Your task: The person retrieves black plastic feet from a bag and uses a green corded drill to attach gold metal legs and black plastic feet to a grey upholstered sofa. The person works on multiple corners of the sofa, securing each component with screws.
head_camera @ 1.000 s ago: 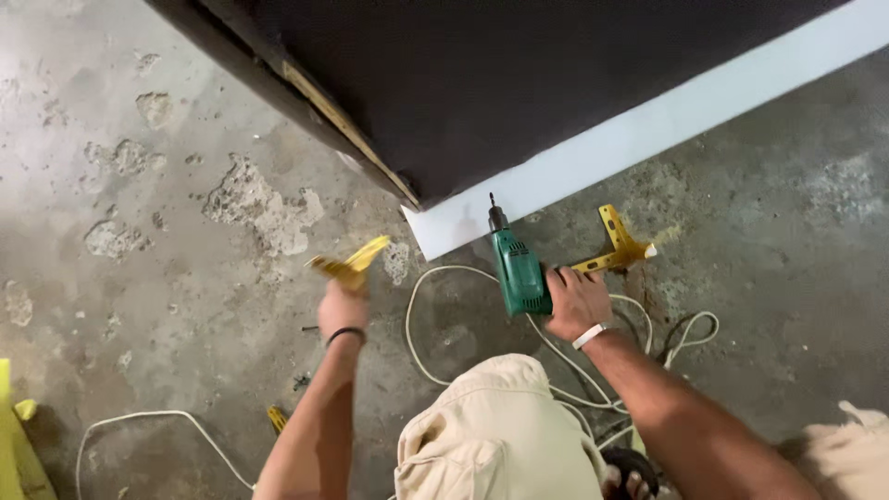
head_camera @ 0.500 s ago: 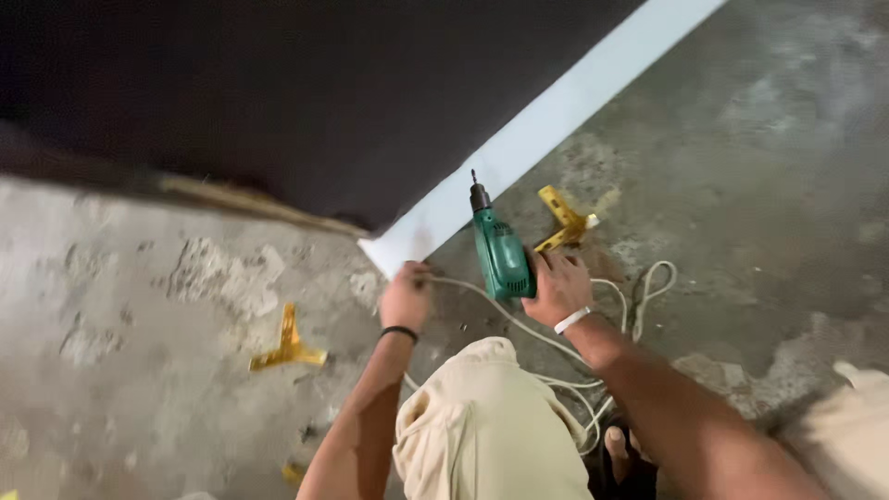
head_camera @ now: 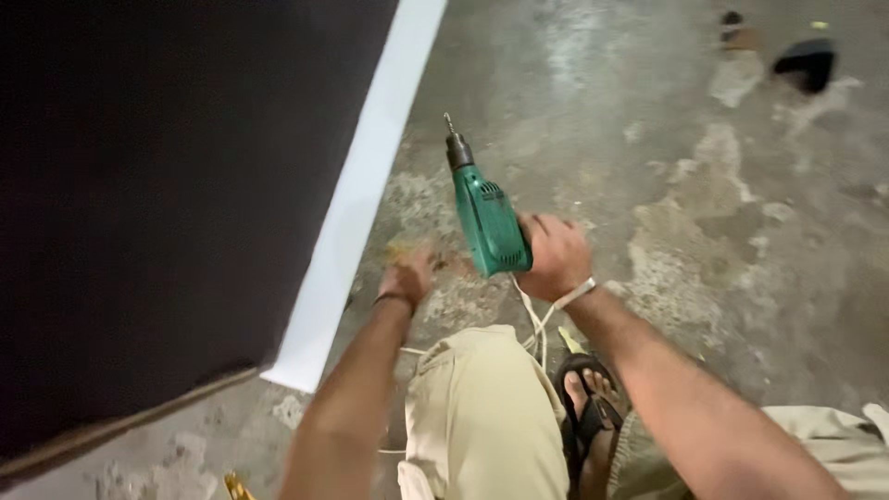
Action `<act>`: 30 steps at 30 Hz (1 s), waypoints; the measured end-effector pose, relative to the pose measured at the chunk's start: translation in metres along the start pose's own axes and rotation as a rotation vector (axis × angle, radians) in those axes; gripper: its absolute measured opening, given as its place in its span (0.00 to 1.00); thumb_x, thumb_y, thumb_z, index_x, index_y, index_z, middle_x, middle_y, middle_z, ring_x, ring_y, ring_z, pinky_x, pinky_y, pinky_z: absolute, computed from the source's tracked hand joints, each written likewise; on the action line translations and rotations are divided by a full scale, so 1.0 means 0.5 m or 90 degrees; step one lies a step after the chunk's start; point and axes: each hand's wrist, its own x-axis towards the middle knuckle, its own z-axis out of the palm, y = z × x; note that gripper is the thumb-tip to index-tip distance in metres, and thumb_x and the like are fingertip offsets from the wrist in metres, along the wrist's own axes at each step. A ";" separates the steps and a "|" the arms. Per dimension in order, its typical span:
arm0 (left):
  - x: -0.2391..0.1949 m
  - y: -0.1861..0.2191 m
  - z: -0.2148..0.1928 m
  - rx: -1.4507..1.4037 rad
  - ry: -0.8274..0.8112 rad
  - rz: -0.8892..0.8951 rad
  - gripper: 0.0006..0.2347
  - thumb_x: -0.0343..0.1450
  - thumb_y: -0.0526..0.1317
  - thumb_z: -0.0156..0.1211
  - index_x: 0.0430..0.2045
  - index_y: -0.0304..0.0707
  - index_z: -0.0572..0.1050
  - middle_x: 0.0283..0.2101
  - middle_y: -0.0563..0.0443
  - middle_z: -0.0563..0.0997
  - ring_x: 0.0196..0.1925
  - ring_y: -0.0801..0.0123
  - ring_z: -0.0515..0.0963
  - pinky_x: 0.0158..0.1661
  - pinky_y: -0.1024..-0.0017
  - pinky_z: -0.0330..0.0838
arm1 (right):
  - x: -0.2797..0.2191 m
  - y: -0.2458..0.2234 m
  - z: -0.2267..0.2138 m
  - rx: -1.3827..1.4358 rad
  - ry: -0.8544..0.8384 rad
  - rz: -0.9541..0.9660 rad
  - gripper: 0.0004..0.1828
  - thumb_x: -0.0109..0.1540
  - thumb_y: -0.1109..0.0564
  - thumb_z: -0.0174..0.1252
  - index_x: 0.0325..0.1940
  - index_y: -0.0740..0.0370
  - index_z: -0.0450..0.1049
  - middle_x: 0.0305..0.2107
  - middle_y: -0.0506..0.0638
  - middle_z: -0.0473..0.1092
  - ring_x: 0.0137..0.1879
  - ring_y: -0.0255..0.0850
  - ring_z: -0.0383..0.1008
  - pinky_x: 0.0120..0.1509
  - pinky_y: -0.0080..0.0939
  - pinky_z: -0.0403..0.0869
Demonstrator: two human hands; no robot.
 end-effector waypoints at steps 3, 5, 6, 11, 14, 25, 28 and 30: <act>-0.139 -0.080 -0.016 -0.406 -0.173 -0.322 0.15 0.75 0.38 0.47 0.56 0.49 0.72 0.52 0.38 0.82 0.52 0.52 0.83 0.59 0.56 0.71 | 0.040 0.058 -0.092 -0.018 0.050 -0.045 0.28 0.52 0.52 0.64 0.56 0.61 0.76 0.35 0.52 0.74 0.41 0.50 0.76 0.47 0.54 0.70; -0.214 -0.124 -0.024 -0.168 -0.099 -0.111 0.13 0.71 0.38 0.53 0.49 0.38 0.73 0.53 0.37 0.76 0.53 0.45 0.78 0.54 0.52 0.71 | 0.072 0.091 -0.160 -0.033 0.058 -0.079 0.27 0.54 0.48 0.66 0.54 0.61 0.76 0.35 0.52 0.75 0.38 0.46 0.76 0.43 0.52 0.69; -0.265 -0.127 -0.019 -0.142 -0.128 -0.158 0.10 0.73 0.37 0.50 0.45 0.45 0.77 0.53 0.43 0.77 0.54 0.48 0.78 0.54 0.53 0.72 | 0.083 0.109 -0.201 -0.060 0.055 -0.089 0.26 0.54 0.48 0.66 0.54 0.60 0.76 0.34 0.51 0.75 0.38 0.46 0.76 0.46 0.51 0.70; -0.412 -0.122 0.015 -0.206 -0.345 -0.330 0.12 0.75 0.43 0.50 0.50 0.58 0.76 0.52 0.47 0.80 0.54 0.50 0.80 0.54 0.55 0.73 | 0.090 0.167 -0.375 -0.111 0.079 -0.112 0.33 0.48 0.48 0.66 0.57 0.60 0.76 0.35 0.51 0.74 0.41 0.48 0.76 0.50 0.49 0.70; -0.496 -0.095 0.067 -0.245 -0.192 -0.241 0.12 0.70 0.38 0.52 0.45 0.50 0.80 0.50 0.47 0.83 0.54 0.53 0.81 0.54 0.58 0.75 | 0.106 0.177 -0.397 -0.160 0.098 -0.084 0.30 0.50 0.54 0.65 0.59 0.56 0.77 0.36 0.48 0.74 0.44 0.48 0.77 0.53 0.49 0.70; -0.616 -0.085 -0.046 -0.118 -0.298 -0.240 0.10 0.71 0.42 0.54 0.42 0.47 0.79 0.50 0.47 0.82 0.54 0.54 0.80 0.53 0.58 0.75 | 0.259 0.157 -0.289 -0.057 0.223 -0.098 0.31 0.50 0.58 0.68 0.58 0.60 0.75 0.41 0.51 0.74 0.49 0.49 0.76 0.55 0.52 0.70; -0.543 -0.011 -0.290 -0.227 -0.106 -0.269 0.11 0.71 0.41 0.54 0.45 0.48 0.80 0.51 0.48 0.82 0.49 0.55 0.81 0.49 0.57 0.76 | 0.317 0.097 -0.274 0.008 0.266 -0.056 0.31 0.48 0.60 0.69 0.56 0.62 0.74 0.43 0.54 0.75 0.48 0.52 0.75 0.54 0.53 0.69; -0.461 0.042 -0.506 -0.268 0.107 -0.231 0.10 0.71 0.40 0.57 0.43 0.45 0.80 0.44 0.47 0.83 0.39 0.57 0.83 0.40 0.59 0.77 | 0.328 0.056 -0.290 0.063 0.266 -0.024 0.35 0.45 0.61 0.69 0.58 0.64 0.73 0.42 0.56 0.74 0.47 0.54 0.74 0.54 0.54 0.69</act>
